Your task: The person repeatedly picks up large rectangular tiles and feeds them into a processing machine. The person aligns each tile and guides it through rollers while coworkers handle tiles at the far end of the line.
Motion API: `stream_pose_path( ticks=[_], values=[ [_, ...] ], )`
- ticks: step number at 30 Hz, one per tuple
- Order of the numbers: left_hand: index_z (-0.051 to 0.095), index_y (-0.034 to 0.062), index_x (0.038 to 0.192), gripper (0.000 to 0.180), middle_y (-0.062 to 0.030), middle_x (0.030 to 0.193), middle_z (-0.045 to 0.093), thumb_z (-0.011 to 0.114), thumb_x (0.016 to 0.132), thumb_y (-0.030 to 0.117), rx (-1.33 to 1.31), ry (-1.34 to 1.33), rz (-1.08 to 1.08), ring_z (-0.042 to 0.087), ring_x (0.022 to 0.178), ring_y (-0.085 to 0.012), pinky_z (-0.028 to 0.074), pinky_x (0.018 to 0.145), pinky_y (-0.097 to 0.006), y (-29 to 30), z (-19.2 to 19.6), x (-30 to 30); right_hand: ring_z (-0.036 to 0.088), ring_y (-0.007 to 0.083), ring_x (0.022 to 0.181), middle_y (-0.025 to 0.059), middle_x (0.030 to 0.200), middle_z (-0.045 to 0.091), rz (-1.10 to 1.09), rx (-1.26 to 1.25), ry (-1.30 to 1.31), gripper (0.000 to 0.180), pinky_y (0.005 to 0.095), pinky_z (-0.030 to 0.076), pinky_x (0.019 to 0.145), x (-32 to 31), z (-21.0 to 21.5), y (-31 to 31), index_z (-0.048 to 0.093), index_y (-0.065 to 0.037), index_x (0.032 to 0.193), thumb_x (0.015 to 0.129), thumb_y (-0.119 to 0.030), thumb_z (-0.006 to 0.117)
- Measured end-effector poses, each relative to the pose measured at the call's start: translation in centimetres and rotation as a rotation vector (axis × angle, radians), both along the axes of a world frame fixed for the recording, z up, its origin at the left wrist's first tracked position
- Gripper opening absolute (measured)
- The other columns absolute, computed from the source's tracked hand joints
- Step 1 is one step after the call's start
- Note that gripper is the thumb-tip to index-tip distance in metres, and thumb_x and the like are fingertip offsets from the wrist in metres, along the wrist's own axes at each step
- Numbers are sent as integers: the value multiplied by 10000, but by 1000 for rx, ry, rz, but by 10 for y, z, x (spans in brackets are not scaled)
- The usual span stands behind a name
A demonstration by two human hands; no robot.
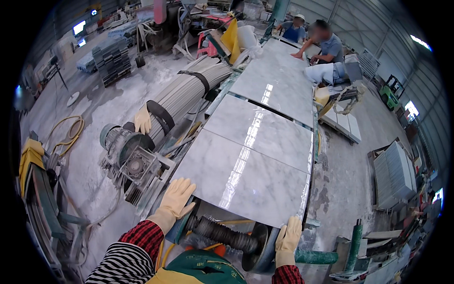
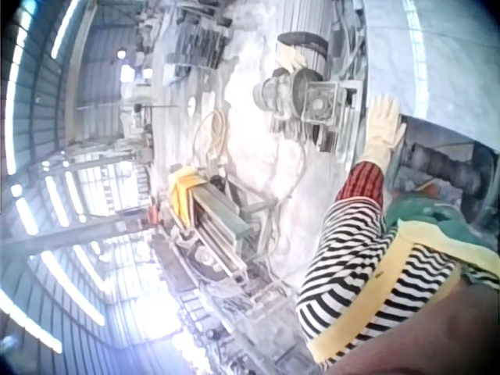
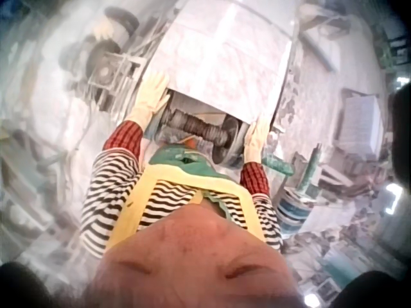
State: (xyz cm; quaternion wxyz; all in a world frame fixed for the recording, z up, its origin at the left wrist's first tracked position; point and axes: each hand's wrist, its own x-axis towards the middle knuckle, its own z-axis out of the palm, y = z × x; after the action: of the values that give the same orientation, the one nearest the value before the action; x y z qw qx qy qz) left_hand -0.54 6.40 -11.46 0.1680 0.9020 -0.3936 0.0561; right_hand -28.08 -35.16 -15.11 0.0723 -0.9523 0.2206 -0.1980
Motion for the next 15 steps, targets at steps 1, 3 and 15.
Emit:
stream_pose_path(
  ticks=[1, 3, 15],
  values=[
    [517, 91, 1501, 725, -207, 1560, 490, 771, 886, 377, -8, 2, -2, 417, 1481, -425, 287, 1270, -541, 0, 0, 0, 426, 521, 1453, 329, 1551, 491, 0, -2, -1, 502, 560, 298, 1255, -1, 0, 0, 520, 58, 1472, 1037, -192, 544],
    [517, 91, 1503, 723, -204, 1562, 490, 770, 888, 376, -14, 8, -3, 417, 1483, -421, 288, 1271, -538, 1, 2, -1, 426, 522, 1453, 329, 1549, 492, -3, -3, -6, 501, 559, 297, 1256, -1, -1, 1, 522, 59, 1471, 1040, -195, 540],
    [515, 95, 1502, 725, -197, 1574, 486, 780, 883, 361, 5, 22, 4, 418, 1485, -418, 284, 1275, -532, 4, 5, -5, 446, 529, 1431, 329, 1530, 511, -3, -19, -7, 493, 558, 315, 1248, -3, 3, 7, 528, 63, 1468, 1041, -184, 537]
  ],
)
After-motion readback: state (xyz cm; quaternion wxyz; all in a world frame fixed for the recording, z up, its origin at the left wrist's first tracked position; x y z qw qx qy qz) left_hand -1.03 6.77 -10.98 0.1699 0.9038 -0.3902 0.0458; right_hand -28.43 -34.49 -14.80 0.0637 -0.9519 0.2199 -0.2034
